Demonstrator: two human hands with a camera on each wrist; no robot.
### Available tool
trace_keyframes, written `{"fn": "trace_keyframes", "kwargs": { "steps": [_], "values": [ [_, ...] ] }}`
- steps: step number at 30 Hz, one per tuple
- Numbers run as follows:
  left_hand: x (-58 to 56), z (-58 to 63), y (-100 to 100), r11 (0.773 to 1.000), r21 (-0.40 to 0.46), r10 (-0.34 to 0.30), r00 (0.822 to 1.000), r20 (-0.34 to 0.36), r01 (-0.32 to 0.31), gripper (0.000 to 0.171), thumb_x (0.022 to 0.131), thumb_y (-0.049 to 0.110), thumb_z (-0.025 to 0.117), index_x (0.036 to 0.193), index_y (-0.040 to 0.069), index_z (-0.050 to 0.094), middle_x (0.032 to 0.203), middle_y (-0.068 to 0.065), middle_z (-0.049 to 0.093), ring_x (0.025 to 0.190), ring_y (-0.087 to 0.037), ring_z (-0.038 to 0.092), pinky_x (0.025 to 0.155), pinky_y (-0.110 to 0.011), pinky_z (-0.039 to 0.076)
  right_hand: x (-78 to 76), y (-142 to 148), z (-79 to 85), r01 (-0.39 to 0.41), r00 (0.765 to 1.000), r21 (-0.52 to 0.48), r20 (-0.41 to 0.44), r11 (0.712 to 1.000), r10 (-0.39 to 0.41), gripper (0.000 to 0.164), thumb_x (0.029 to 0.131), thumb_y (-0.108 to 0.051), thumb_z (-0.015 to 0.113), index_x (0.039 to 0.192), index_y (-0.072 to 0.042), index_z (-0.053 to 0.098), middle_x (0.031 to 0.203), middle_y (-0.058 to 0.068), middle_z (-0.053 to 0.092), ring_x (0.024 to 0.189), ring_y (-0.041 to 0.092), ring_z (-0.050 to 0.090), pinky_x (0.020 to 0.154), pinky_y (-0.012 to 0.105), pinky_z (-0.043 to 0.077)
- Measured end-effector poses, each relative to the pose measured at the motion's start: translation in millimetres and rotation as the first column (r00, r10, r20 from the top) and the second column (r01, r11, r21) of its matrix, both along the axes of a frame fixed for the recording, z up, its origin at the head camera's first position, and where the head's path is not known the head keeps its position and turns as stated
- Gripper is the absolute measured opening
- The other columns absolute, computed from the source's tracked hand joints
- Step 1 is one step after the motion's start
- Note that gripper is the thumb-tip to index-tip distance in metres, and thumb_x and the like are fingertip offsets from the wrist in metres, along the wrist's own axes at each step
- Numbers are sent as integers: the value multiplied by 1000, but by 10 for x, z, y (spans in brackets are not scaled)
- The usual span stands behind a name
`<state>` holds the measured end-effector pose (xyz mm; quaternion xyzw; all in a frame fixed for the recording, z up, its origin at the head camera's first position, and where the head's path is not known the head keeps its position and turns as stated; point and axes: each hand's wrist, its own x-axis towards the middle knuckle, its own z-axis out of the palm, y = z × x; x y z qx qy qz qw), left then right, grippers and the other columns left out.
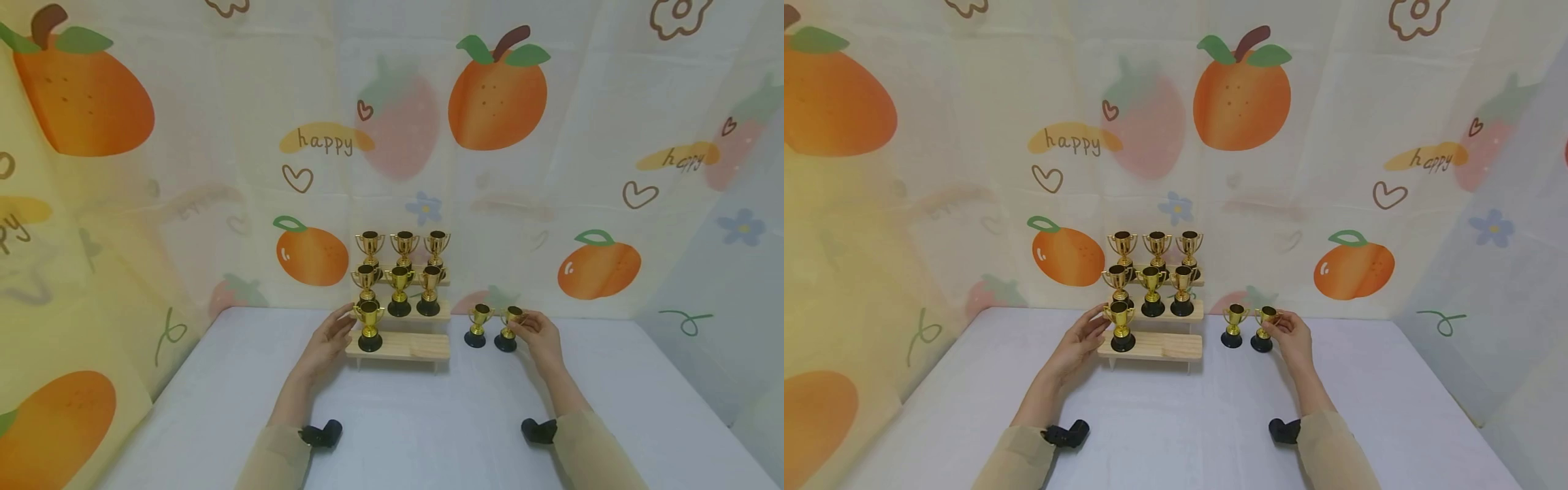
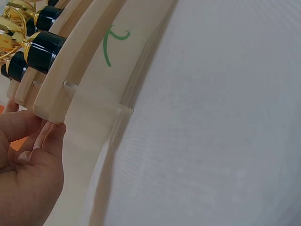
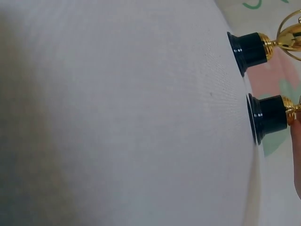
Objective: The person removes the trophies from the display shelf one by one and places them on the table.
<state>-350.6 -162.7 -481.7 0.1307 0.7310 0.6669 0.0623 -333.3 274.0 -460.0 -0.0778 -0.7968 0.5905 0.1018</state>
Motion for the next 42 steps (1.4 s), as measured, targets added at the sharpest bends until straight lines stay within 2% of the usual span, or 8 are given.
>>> {"fn": "trace_keyframes", "kwargs": {
  "steps": [17,28,34,42],
  "values": [
    [11,7,5,1000,0,7,1000,17,-7,64,99,-3,48,154,22,30,161,-20,29,152,-36,28,120,-49,31,-18,3,-20,-33,999,-7,3,999,33,53,94,-23,68,134,3,48,88,-27,58,86,-12,55,79,6,50],
    [16,14,8,1000,-7,13,1000,27,-12,63,99,-2,47,154,23,31,161,-19,29,152,-35,28,120,-50,31,-26,13,-35,-30,1000,4,1,1000,30,51,94,-22,67,135,2,48,94,-22,61,87,-12,55,80,5,49],
    [21,22,7,1000,-7,9,1000,13,-9,63,99,-2,48,155,22,30,161,-20,29,152,-36,28,120,-51,31,-38,31,-40,-35,999,18,19,999,35,52,95,-21,66,136,2,47,100,-17,63,87,-13,54,81,5,49],
    [35,25,4,1000,-1,-4,1000,-8,4,63,99,-3,48,155,20,29,161,-21,29,151,-37,27,120,-52,30,-20,32,-35,-50,999,6,11,999,50,51,94,-19,66,137,2,46,99,-19,62,88,-12,55,81,6,50]
  ]
}}
